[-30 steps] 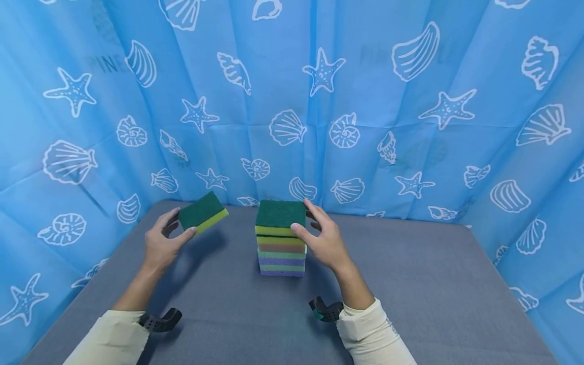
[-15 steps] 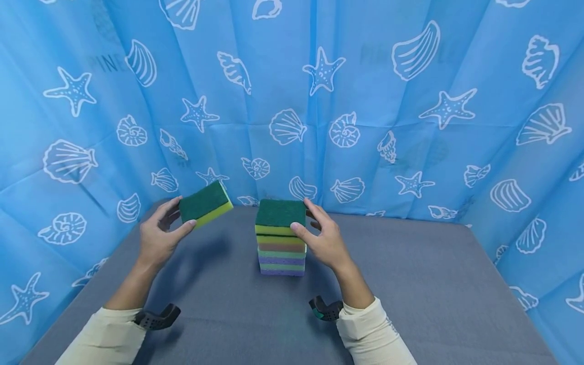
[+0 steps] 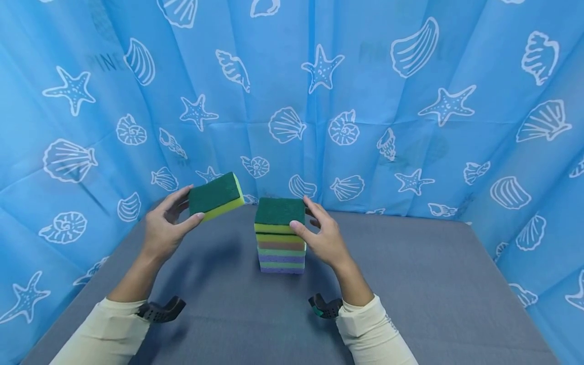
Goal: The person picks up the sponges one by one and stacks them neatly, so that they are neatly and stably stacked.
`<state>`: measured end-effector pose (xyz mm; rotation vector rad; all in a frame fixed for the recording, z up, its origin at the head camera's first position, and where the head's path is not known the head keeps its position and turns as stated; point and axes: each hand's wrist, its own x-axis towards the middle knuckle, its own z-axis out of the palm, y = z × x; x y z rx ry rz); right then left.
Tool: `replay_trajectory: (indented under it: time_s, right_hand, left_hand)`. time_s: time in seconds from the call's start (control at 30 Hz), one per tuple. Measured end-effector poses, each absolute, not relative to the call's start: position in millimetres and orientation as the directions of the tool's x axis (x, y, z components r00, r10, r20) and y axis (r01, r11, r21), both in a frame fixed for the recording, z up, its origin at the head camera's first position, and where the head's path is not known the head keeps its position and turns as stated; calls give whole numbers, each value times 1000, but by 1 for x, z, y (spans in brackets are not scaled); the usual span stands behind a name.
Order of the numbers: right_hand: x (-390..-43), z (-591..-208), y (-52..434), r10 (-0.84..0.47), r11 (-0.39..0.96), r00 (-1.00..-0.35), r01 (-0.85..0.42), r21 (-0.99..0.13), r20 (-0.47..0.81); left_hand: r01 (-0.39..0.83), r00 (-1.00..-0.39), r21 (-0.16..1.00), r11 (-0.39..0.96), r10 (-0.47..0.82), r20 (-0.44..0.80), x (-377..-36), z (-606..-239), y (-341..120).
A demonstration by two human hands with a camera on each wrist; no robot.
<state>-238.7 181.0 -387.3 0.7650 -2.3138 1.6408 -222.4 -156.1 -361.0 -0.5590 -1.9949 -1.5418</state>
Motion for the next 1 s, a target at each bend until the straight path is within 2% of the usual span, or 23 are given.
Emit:
replay_trajectory:
  time_s: [0.3,1.0]
  right_hand:
    - [-239,-387,182,-291,249,-839,-531,-810,460]
    - [-240,-387,180,-289,250,-841,-527,-813,457]
  left_hand:
    - [662,-744,718,216,71,665,-225,-350,-139]
    - [667,-744,723,177,190,640,-235,-341,-105]
